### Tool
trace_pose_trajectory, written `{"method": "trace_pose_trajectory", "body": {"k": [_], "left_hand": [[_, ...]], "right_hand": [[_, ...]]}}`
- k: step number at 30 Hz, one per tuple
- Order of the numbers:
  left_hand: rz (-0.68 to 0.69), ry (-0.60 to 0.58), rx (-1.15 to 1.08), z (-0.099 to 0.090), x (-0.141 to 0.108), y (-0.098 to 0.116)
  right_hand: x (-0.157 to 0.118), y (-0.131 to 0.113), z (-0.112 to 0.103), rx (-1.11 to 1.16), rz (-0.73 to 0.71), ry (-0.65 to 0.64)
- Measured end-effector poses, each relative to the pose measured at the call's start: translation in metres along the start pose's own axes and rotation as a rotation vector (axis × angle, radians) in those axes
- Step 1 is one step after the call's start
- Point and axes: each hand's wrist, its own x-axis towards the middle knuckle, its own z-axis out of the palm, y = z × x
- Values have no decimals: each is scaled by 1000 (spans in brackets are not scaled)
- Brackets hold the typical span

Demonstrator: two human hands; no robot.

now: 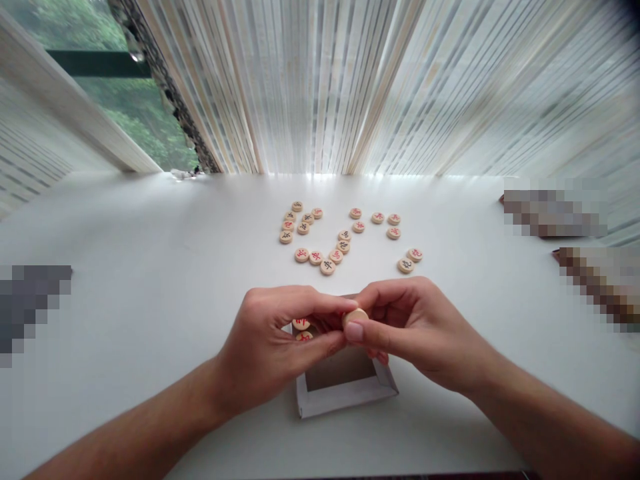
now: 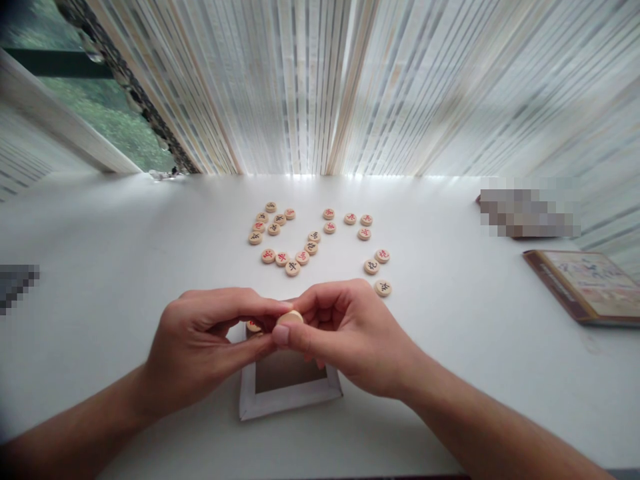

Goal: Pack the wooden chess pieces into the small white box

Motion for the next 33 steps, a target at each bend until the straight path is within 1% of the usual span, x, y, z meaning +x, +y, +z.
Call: {"method": "trace_pose_trajectory", "body": {"k": [7, 11, 15, 20, 23, 28, 33], "left_hand": [[16, -6, -25, 0, 0, -3], [13, -7, -32, -2, 1, -2], [-59, 25, -91, -2, 2, -1], [-143, 73, -184, 1, 4, 2], [-172, 96, -243, 2, 4, 2], [-262, 119, -287, 1, 4, 2], [-267, 133, -274, 0, 5, 2]], "right_hand": [[-4, -3, 0, -124, -88, 2], [-7, -3, 2, -205, -181, 28], [-8, -3, 2, -309, -297, 54], [-6, -1, 2, -405, -419, 118], [-4, 3, 1, -404, -449, 138], [-4, 5, -1, -405, -463, 136], [-5, 2, -3, -562, -557, 192]]}}
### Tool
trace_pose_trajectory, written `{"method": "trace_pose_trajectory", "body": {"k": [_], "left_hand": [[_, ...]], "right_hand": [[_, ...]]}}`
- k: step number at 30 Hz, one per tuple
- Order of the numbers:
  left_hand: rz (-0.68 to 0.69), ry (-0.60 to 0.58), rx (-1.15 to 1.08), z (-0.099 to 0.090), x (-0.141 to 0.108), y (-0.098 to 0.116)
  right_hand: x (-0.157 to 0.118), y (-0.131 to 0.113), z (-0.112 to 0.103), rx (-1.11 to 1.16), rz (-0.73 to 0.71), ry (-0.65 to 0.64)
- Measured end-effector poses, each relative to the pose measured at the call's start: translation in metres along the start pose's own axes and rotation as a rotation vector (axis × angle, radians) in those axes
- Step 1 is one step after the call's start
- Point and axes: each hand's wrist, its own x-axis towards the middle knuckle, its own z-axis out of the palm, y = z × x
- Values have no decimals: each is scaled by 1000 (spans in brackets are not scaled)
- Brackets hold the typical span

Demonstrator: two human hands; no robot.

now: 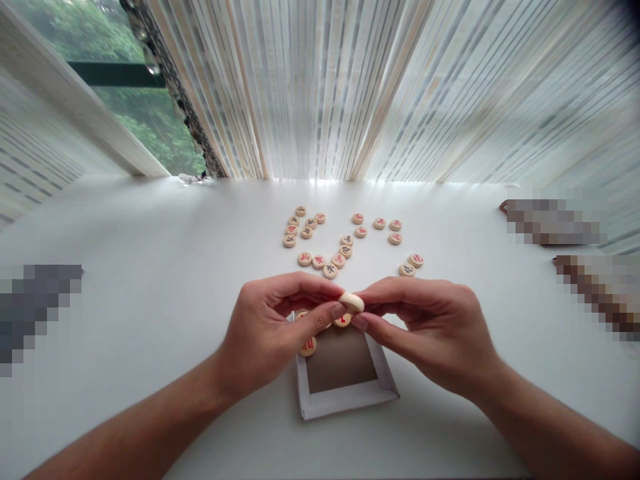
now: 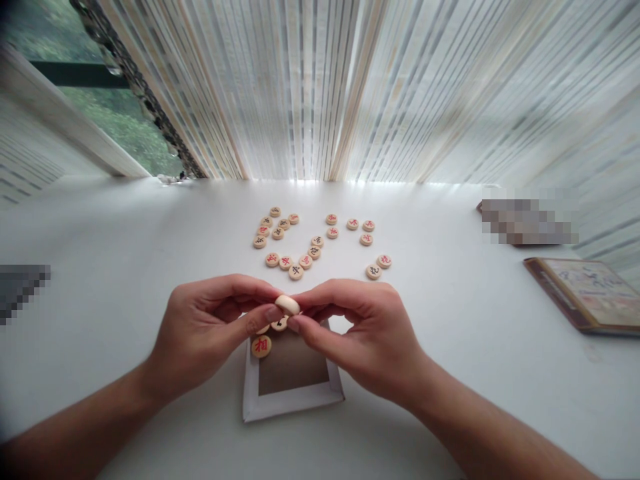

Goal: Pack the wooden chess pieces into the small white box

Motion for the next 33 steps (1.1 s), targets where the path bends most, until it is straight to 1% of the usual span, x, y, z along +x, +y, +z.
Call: {"method": "trace_pose_trajectory", "body": {"k": [4, 7, 10, 13, 16, 21, 28, 33], "left_hand": [[-10, 6, 27, 0, 0, 2], [-63, -9, 8, 1, -1, 4], [-97, -24, -67, 3, -1, 5], [-108, -86, -161, 3, 1, 4], [-130, -134, -207, 4, 1, 5], [-144, -156, -213, 4, 2, 7], [-178, -120, -170, 1, 3, 6], [-235, -74, -246, -2, 7, 7]], "right_hand": [[2, 1, -1, -115, -137, 21], [3, 2, -1, -151, -239, 36], [2, 2, 0, -197, -338, 47], [1, 2, 1, -259, -406, 45], [1, 2, 1, -296, -429, 49], [3, 3, 0, -300, -417, 36], [2, 2, 0, -317, -398, 29], [0, 1, 0, -332, -396, 10]]}}
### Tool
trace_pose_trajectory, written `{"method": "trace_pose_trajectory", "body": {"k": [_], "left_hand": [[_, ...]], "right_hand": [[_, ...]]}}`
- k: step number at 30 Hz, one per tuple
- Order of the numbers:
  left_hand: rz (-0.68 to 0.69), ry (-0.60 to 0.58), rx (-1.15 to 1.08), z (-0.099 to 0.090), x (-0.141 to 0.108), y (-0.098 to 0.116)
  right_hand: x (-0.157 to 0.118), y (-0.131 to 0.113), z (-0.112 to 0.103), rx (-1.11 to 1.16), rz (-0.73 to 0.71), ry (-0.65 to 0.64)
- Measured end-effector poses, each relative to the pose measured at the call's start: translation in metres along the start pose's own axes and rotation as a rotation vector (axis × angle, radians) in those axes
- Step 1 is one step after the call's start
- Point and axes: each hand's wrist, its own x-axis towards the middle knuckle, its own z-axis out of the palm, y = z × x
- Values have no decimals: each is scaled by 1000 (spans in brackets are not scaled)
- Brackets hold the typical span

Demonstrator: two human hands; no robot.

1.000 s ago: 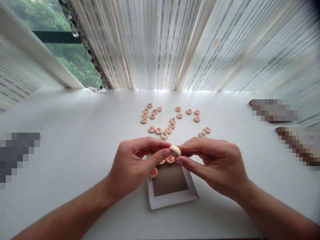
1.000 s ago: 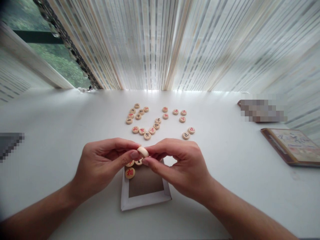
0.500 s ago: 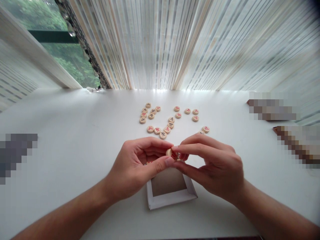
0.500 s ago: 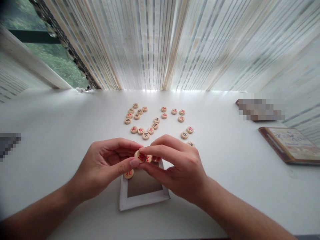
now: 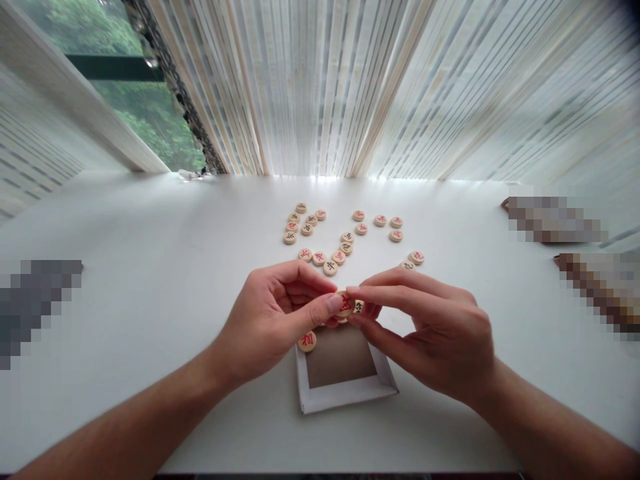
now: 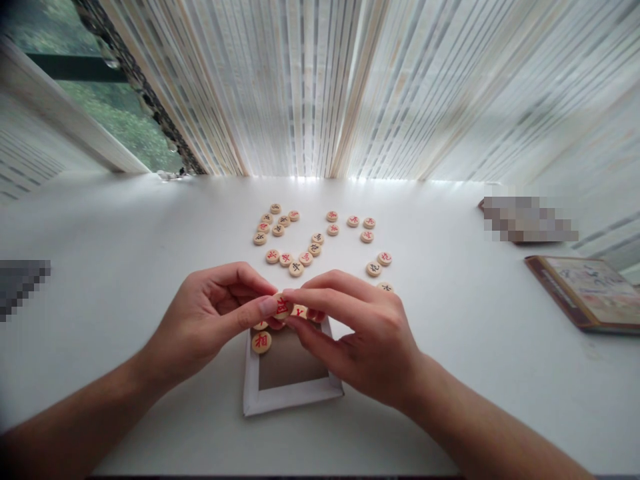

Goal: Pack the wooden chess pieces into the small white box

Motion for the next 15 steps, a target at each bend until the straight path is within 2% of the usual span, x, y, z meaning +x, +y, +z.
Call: {"method": "trace_pose_trajectory", "body": {"k": [5, 12, 15], "left_hand": [[-38, 32, -67, 0, 0, -1], [-108, -41, -44, -3, -4, -6], [-101, -35, -9, -1, -4, -3]], "right_hand": [[-2, 0, 1, -64, -1, 12], [-1, -1, 5, -54, -76, 18], [-1, 0, 4, -38, -81, -9]]}}
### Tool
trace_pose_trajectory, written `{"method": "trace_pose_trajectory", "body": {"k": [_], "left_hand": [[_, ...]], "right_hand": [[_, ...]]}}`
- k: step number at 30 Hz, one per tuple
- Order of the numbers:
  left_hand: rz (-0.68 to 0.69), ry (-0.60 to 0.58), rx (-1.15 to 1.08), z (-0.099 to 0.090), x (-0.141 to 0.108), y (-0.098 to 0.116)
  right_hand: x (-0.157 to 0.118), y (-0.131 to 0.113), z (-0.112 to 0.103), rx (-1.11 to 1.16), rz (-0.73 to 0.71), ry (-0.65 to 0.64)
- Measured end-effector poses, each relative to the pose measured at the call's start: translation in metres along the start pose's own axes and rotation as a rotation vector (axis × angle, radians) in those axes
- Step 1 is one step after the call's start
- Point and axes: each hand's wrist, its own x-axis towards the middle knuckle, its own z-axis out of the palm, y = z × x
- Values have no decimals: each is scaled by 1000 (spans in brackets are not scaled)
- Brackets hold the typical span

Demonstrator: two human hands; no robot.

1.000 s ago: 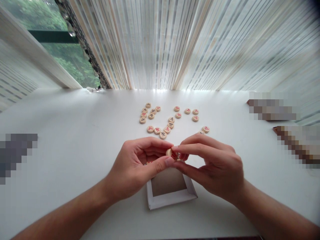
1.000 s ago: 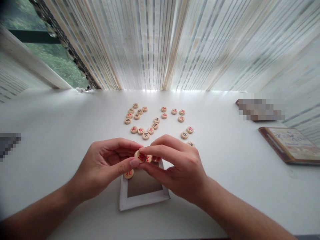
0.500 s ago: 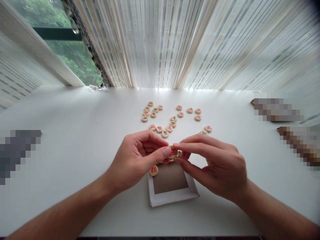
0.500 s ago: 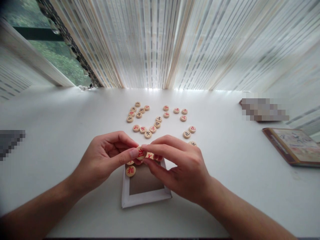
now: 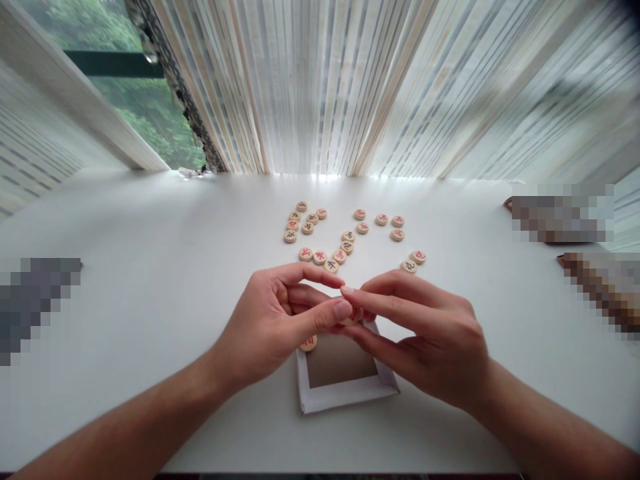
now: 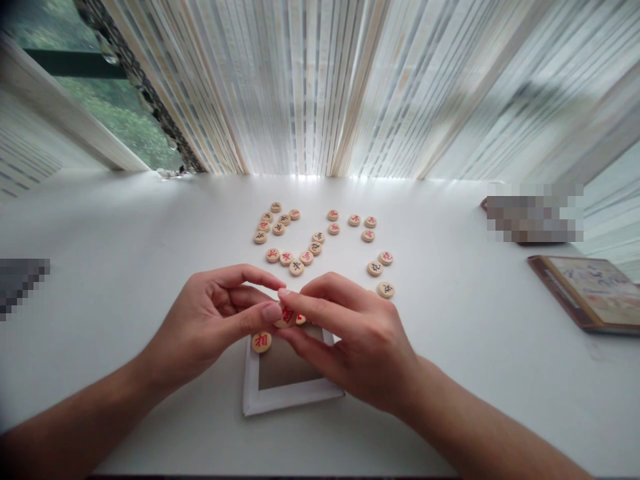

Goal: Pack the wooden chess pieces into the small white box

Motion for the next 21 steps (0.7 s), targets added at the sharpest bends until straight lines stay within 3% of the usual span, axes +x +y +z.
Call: {"method": "trace_pose_trajectory", "body": {"k": [11, 17, 21], "left_hand": [[69, 65, 141, 0, -1, -2], [411, 245, 409, -8, 5, -2], [470, 292, 546, -18, 15, -6]], "right_hand": [[0, 0, 0, -73, -27, -5], [-1, 0, 0, -42, 23, -65], [-3, 1, 4, -15, 13, -147]]}}
